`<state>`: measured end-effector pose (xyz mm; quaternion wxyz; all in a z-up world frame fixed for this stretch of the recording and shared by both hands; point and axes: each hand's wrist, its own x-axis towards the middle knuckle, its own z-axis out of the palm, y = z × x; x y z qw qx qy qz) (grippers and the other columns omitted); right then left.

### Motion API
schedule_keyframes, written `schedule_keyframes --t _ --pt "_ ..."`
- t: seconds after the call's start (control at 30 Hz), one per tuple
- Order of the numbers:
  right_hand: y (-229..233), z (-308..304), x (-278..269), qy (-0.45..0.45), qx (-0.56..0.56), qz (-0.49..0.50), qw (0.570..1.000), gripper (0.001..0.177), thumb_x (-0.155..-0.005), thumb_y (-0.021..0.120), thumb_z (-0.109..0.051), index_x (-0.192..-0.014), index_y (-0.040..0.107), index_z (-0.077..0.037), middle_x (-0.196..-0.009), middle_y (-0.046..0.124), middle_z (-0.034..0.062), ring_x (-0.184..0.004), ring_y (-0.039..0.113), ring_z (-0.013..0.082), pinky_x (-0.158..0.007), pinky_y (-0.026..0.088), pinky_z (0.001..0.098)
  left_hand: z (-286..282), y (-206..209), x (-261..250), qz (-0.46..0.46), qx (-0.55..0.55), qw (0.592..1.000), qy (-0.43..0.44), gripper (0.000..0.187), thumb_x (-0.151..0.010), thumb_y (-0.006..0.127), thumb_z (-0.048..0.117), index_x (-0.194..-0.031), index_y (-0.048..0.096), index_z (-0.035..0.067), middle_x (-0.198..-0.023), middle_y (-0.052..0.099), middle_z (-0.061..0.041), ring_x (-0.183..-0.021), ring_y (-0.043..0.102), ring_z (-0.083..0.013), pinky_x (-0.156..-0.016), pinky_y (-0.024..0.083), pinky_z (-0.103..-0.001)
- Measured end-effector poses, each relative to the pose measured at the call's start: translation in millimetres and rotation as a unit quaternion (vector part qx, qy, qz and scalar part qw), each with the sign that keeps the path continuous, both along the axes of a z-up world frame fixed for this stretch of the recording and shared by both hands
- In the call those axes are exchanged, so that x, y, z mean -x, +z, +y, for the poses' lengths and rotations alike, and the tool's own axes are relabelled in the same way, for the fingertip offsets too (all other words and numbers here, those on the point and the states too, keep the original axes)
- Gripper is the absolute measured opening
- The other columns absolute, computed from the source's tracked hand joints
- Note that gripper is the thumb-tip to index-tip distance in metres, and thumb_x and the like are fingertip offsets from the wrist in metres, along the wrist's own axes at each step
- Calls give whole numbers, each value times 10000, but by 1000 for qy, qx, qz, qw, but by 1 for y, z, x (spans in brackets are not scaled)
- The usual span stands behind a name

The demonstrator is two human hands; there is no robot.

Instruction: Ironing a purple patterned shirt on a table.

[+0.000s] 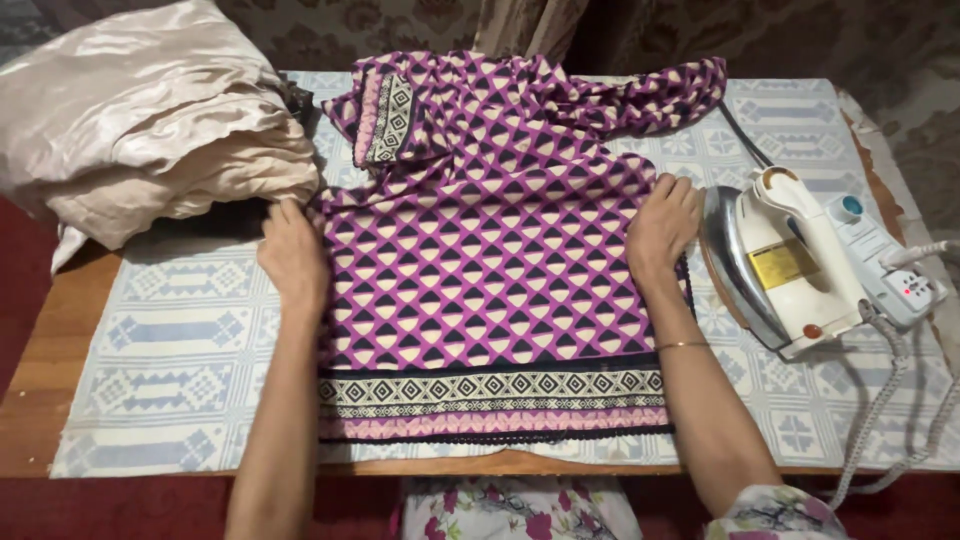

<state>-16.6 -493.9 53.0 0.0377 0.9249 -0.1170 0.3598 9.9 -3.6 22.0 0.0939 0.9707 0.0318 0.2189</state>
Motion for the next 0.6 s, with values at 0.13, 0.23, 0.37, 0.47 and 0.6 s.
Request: schedule_keyframes --t 0.13,0.23,0.37,0.47,0.6 --pt "20 66 39 20 149 -62 987 570 -872 628 -245 -1320 518 89 -1249 599 286 -1137 608 383 -984 479 496 -94 38 65 -103 10 994 36 481 -944 622 197 -1353 517 -33 -1401 536 -295 -1266 503 -424 -1039 394 -547" --pt "35 135 96 191 -271 222 917 399 -986 534 -116 -1331 538 86 -1257 614 245 -1175 621 360 -1102 488 489 -159 31 121 -45 85 988 -122 537 -915 579 202 -1417 504 28 -1472 498 -251 -1365 454 -451 -1147 331 -578" --pt "45 140 127 232 -186 304 905 512 -929 526 -216 -1368 520 48 -1440 533 223 -1313 543 362 -1140 393 515 -164 58 151 140 108 969 -175 482 -983 501 304 -1435 513 137 -1524 471 -177 -1412 440 -375 -1156 342 -535" --pt "7 66 123 156 -208 290 921 553 -1010 458 -273 -1453 454 57 -1522 482 226 -1392 470 376 -1194 323 514 -102 26 136 165 85 977 -101 495 -1016 443 326 -1470 507 140 -1554 430 -187 -1441 407 -370 -1176 321 -522" --pt "-48 0 116 120 -41 186 974 574 -1075 422 -309 -1453 418 122 -1515 450 297 -1403 429 426 -1163 290 536 -51 4 137 -10 -19 1000 -13 498 -1033 462 310 -1468 516 73 -1522 461 -248 -1406 421 -416 -1143 284 -595"
